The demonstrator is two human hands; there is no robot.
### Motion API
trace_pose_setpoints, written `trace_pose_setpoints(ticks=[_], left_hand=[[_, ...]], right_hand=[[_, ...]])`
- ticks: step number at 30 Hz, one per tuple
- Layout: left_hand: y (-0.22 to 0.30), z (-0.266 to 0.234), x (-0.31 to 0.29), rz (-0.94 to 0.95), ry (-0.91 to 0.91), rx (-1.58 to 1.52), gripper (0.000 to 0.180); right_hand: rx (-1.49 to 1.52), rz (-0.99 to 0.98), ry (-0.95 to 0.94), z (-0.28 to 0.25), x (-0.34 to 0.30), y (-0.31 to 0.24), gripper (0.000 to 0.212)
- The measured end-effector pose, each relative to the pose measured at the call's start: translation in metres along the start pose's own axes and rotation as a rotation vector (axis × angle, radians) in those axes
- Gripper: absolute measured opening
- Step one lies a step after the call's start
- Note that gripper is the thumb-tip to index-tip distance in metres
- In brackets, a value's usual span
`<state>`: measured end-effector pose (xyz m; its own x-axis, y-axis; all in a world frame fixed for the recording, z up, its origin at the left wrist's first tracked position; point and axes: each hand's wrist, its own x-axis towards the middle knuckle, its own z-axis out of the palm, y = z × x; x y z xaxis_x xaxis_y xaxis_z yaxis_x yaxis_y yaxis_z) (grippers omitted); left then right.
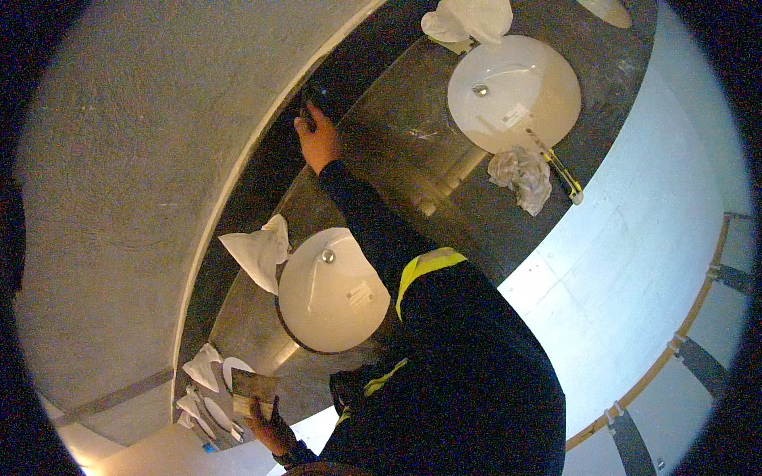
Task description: The person scrapes a dark countertop surface with a small metal scraper, repeatedly lifting the tool to clear debris. The person also wipes the surface with a cloth and moves around the curved counter to reach different areas.
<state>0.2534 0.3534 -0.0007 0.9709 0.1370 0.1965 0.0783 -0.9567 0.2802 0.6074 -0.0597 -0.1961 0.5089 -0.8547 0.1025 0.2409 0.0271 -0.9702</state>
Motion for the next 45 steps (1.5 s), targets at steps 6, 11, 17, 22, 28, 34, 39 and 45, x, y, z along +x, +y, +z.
trace_pose_setpoints(ticks=[6,11,17,22,28,34,39,45], left_hand=[[0.008,-0.001,-0.001,-0.179,-0.008,-0.338,0.041],[-0.015,0.005,-0.001,0.009,0.043,-0.118,0.041],[0.006,0.003,0.000,-0.082,0.051,-0.189,0.037],[0.004,-0.001,-0.001,-0.013,0.072,-0.058,0.037],[-0.002,-0.005,-0.007,0.068,0.008,0.078,0.039],[0.003,-0.001,-0.004,-0.246,0.080,-0.623,0.035],[0.009,-0.001,-0.003,-0.155,0.029,-0.362,0.031],[-0.004,0.003,-0.003,-0.139,0.046,-0.435,0.036]], right_hand=[[-0.105,0.085,-0.279,-0.014,0.002,-0.017,0.047],[-0.527,-0.101,-0.399,-0.077,0.026,-0.016,0.041],[-0.676,-0.353,-0.254,-0.078,0.037,-0.033,0.040],[0.345,0.420,-0.276,-0.070,0.027,0.024,0.022],[0.212,0.639,-0.248,-0.073,0.024,0.097,0.017],[0.189,0.689,-0.305,-0.061,0.036,0.112,0.013],[0.490,0.809,-0.410,-0.065,0.045,0.107,0.010],[0.444,0.687,-0.374,-0.056,0.039,0.059,0.008]])
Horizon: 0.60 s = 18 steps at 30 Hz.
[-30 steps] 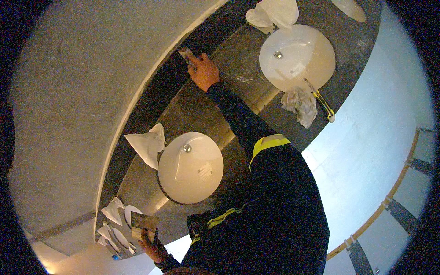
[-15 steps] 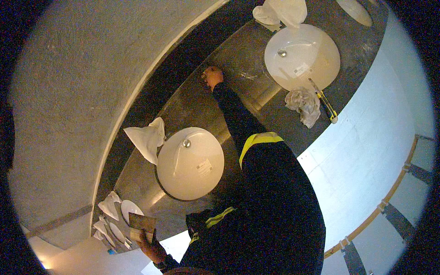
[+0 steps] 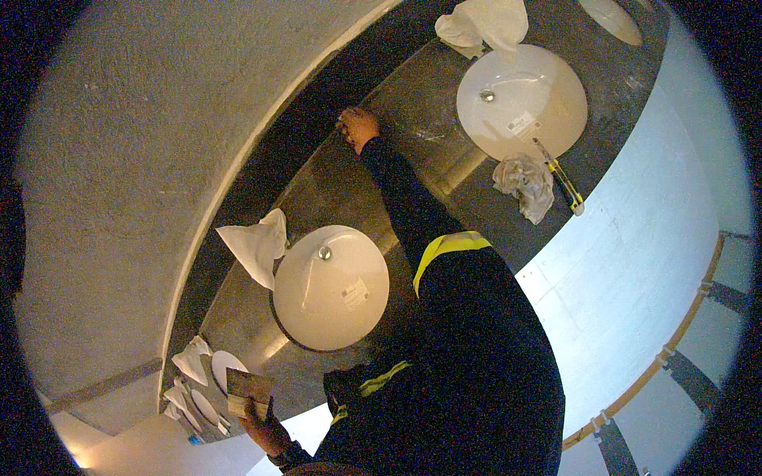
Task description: The person scrapes a dark countertop surface with a small metal scraper, repeatedly lifting the tool to clear debris. The person also wipes the surface with a cloth and moves around the curved counter to reach different areas.
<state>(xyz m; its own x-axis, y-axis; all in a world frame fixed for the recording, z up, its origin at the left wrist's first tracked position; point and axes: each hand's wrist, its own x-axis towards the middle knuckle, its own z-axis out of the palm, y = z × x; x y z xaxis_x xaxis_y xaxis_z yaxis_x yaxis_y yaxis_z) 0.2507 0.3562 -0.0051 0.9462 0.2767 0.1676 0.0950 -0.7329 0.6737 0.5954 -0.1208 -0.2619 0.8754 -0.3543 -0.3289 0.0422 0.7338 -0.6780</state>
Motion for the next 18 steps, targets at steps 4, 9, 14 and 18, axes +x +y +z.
trace_pose_setpoints(ticks=[4,9,14,18], left_hand=[[0.006,0.002,0.000,-0.001,0.015,0.051,0.040],[-0.001,-0.001,-0.001,0.077,0.022,0.173,0.047],[0.001,0.000,-0.002,0.114,0.035,0.217,0.045],[0.006,-0.001,-0.004,0.292,0.005,0.528,0.042]], right_hand=[[-0.072,-0.104,0.005,0.019,-0.010,-0.022,0.012],[-0.086,-0.125,-0.016,0.038,-0.023,-0.045,0.012],[-0.095,-0.165,-0.048,0.053,-0.033,-0.059,0.014],[-0.088,-0.214,-0.066,0.062,-0.044,-0.073,0.016]])
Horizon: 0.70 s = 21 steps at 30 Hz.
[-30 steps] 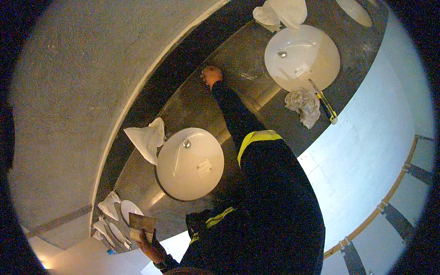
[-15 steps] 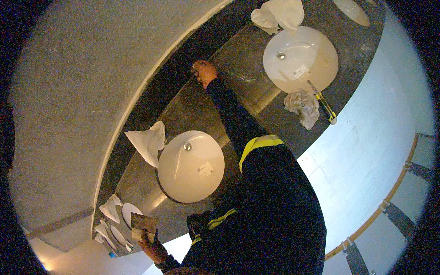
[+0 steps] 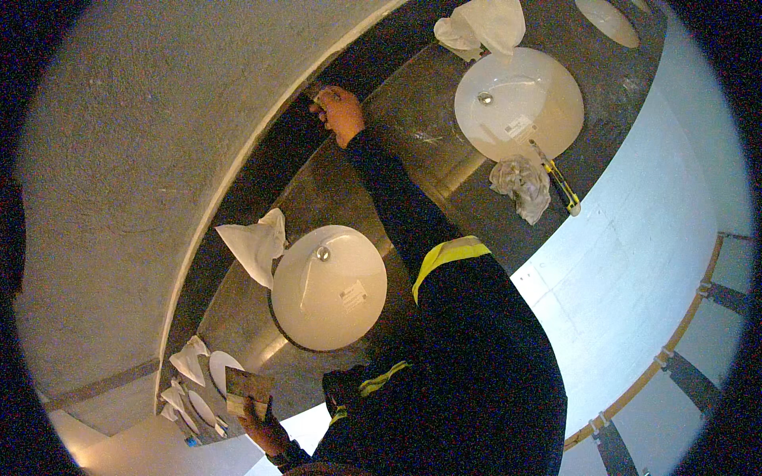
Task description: The person scrapes a dark countertop surface with a small metal scraper, repeatedly lifting the tool to clear debris. The person also wipes the surface with a cloth and moves around the curved counter to reach different areas.
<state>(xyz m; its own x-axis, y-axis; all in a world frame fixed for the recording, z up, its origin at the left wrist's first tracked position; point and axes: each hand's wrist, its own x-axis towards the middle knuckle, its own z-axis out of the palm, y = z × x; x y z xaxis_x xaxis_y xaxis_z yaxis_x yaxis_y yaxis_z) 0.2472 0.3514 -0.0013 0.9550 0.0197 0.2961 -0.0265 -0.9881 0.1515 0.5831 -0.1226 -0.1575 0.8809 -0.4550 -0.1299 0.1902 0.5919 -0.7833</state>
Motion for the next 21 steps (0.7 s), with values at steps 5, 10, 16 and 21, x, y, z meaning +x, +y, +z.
trace_pose_setpoints(ticks=[5,10,16,21], left_hand=[[0.006,-0.004,0.001,-0.330,0.022,-0.419,0.036],[0.016,-0.003,0.002,-0.422,-0.075,-0.502,0.047],[0.003,-0.001,-0.002,-0.420,0.038,-0.665,0.034],[-0.004,-0.005,-0.003,-0.067,-0.101,-0.039,0.028]], right_hand=[[-0.094,0.002,0.093,-0.038,-0.008,0.011,0.017],[-0.160,0.170,0.164,-0.084,0.018,0.070,0.013],[-0.206,0.227,0.207,-0.087,0.039,0.100,0.010],[-0.250,0.289,0.205,-0.103,0.057,0.119,0.011]])
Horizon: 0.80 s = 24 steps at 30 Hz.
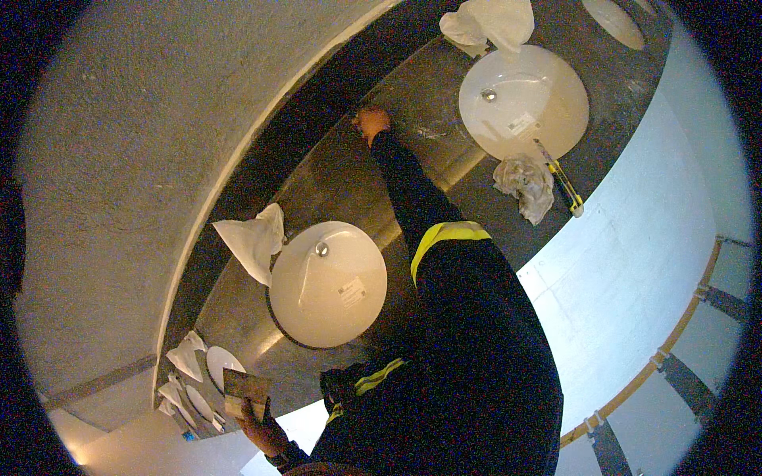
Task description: The person scrapes a dark countertop surface with a small metal scraper, repeatedly lifting the tool to clear debris. The person also wipes the surface with a cloth and moves around the curved counter to reach different areas.
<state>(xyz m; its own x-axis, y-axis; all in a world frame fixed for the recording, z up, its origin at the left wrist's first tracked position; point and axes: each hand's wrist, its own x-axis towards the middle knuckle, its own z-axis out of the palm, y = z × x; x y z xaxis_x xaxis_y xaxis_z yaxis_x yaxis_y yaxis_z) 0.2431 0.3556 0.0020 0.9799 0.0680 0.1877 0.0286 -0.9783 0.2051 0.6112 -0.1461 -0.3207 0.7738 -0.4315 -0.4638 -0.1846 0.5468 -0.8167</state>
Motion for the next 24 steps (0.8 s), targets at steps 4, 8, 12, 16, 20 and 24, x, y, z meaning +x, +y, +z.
trace_pose_setpoints(ticks=[4,8,12,16,20,24], left_hand=[[0.018,0.000,0.004,-0.207,-0.001,-0.321,0.033],[0.034,0.002,0.014,-0.403,0.060,-0.727,0.048],[0.032,0.005,0.015,-0.510,0.091,-0.923,0.049],[0.037,0.004,0.016,-0.521,0.103,-0.913,0.045],[0.019,0.008,0.010,-0.441,0.076,-0.791,0.043],[0.019,0.008,0.009,-0.479,0.086,-0.856,0.044]], right_hand=[[0.151,0.001,-0.073,0.007,-0.022,-0.014,0.011],[0.196,-0.029,-0.117,0.004,-0.030,-0.022,0.010],[0.236,-0.027,-0.169,0.008,-0.039,-0.035,0.008],[0.236,-0.041,-0.191,0.008,-0.043,-0.042,0.009],[0.276,-0.065,-0.212,0.014,-0.050,-0.051,0.012],[0.284,-0.100,-0.203,0.020,-0.062,-0.062,0.012]])
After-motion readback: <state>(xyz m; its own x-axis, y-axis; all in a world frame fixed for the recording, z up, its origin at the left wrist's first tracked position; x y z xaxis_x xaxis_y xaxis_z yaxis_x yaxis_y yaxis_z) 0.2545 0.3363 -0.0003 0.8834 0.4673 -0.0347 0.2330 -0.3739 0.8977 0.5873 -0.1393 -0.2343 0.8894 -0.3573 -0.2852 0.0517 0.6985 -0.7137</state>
